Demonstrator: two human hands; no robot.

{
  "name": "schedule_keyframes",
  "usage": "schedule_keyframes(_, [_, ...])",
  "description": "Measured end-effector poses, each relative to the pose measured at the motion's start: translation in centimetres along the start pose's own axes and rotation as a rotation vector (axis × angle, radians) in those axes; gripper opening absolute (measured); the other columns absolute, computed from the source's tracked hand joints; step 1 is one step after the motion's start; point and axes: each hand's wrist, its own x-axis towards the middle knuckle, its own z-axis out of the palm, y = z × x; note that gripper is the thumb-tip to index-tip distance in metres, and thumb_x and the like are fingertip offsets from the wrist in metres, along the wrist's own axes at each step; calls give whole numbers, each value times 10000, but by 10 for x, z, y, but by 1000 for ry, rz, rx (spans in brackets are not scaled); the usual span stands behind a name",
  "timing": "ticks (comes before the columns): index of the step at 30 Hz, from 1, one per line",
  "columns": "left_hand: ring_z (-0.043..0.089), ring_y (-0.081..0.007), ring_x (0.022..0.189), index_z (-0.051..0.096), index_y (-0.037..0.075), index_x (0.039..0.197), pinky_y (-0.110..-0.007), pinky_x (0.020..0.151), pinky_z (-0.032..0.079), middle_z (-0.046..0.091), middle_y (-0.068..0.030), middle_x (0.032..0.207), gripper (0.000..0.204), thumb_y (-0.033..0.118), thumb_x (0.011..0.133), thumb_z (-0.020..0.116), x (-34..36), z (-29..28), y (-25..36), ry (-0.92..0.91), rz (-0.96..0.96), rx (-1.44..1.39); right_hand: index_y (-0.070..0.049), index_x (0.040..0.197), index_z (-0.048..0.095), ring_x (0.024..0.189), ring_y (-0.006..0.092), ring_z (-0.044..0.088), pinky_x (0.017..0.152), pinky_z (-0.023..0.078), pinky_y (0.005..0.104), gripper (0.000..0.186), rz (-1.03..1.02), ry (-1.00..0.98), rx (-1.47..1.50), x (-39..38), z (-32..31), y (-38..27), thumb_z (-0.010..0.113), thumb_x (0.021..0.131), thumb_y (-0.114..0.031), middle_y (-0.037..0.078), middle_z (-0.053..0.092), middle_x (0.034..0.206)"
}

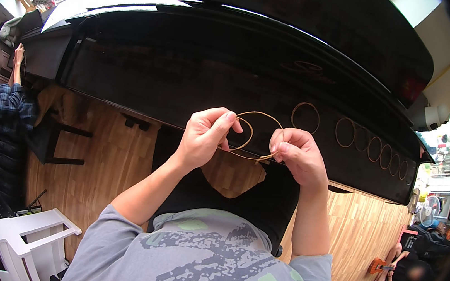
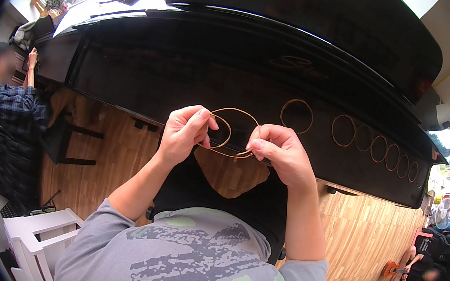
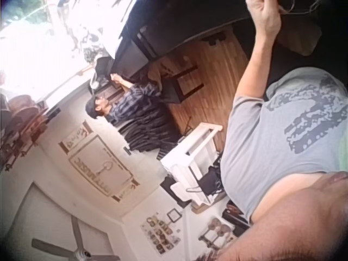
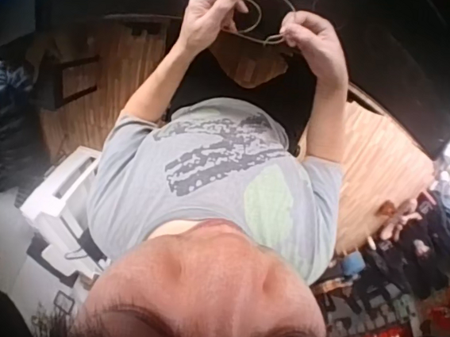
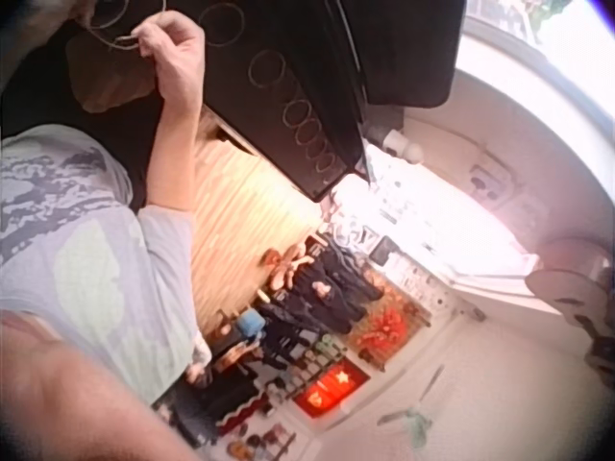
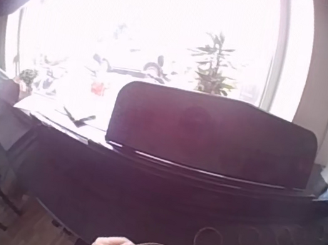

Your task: The person shapes a thin wire into a circular loop by hand, repeatedly adjusting its form and placing it on the piano lid alongside other completed loops. The person then picks up a longer wire segment and begins to shape it.

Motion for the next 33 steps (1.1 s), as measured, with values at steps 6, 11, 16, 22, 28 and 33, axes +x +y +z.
schedule_keyframes(6, [329,-12,432,512,54,738,-210,450,481,346,71,516,358,279,1005,435,-3,10,-8,-3,-151,-246,-35,839,699,778,83,527,694,427,225,52,-226,216,-462,7,20,11,709,811,-77,41,612,903])
schedule_keyframes(11, [337,-39,434,427,90,705,-248,456,521,289,51,557,375,282,1022,371,1,13,-2,11,-254,-430,-19,853,681,956,144,603,813,478,271,53,-353,123,-748,10,24,13,671,833,-66,104,652,1010])
schedule_keyframes(16, [339,-52,436,424,93,706,-259,451,518,291,43,562,379,287,1024,352,3,10,-2,43,-225,-446,-19,830,541,689,50,543,632,446,211,127,-51,108,-398,5,26,18,610,906,-94,49,645,840])
schedule_keyframes(22, [329,-56,425,428,97,696,-264,445,511,289,43,552,383,284,1022,350,4,11,2,35,-193,-484,-37,829,535,741,49,503,660,427,218,135,-28,132,-188,4,34,14,571,931,-118,11,541,819])
schedule_keyframes(28, [319,-57,413,428,102,680,-267,430,496,295,38,543,389,277,1019,355,5,6,5,-16,-197,-544,21,883,611,777,121,543,690,450,249,202,84,-85,172,4,11,15,523,918,-158,75,574,866])
schedule_keyframes(33, [315,-57,406,433,95,663,-260,418,482,309,37,529,391,269,1010,383,2,4,6,-82,-234,-563,55,879,677,781,155,599,714,485,268,248,60,-159,188,6,-4,17,514,902,-130,117,634,866])
